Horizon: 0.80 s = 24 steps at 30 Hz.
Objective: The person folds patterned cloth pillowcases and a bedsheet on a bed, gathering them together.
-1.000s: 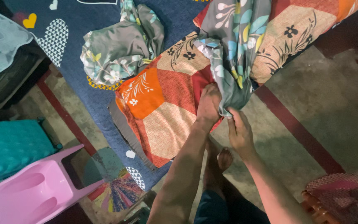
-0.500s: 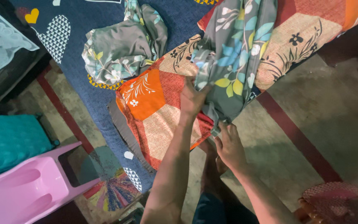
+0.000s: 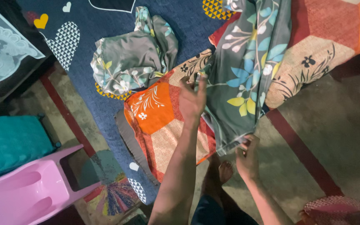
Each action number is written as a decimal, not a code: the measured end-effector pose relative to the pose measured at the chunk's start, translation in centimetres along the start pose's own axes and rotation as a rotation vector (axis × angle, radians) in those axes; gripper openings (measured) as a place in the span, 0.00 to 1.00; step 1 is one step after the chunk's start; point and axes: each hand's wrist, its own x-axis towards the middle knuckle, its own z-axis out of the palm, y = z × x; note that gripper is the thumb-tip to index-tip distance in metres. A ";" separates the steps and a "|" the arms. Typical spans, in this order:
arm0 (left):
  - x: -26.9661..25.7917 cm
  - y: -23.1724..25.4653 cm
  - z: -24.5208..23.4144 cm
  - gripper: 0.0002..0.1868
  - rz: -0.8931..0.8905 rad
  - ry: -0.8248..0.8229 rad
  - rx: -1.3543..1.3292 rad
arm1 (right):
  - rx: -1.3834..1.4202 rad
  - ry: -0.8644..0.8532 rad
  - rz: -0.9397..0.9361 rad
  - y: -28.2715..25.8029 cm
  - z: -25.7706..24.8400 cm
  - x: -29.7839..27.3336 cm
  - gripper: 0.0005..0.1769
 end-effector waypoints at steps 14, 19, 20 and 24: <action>10.0 -4.4 1.8 0.11 -0.254 -0.463 -0.446 | -0.156 0.089 -0.586 -18.0 5.5 10.8 0.07; 9.9 -1.9 0.3 0.13 -0.477 -0.607 -0.957 | -0.261 -0.110 -0.706 -21.0 7.4 17.9 0.23; 10.0 -1.6 0.2 0.13 -0.552 -0.622 -1.074 | -0.436 -0.156 -0.857 -21.1 7.5 18.5 0.35; 10.5 -1.7 0.6 0.14 -0.507 -0.564 -1.172 | -0.453 -0.203 -0.638 -19.2 7.7 19.9 0.43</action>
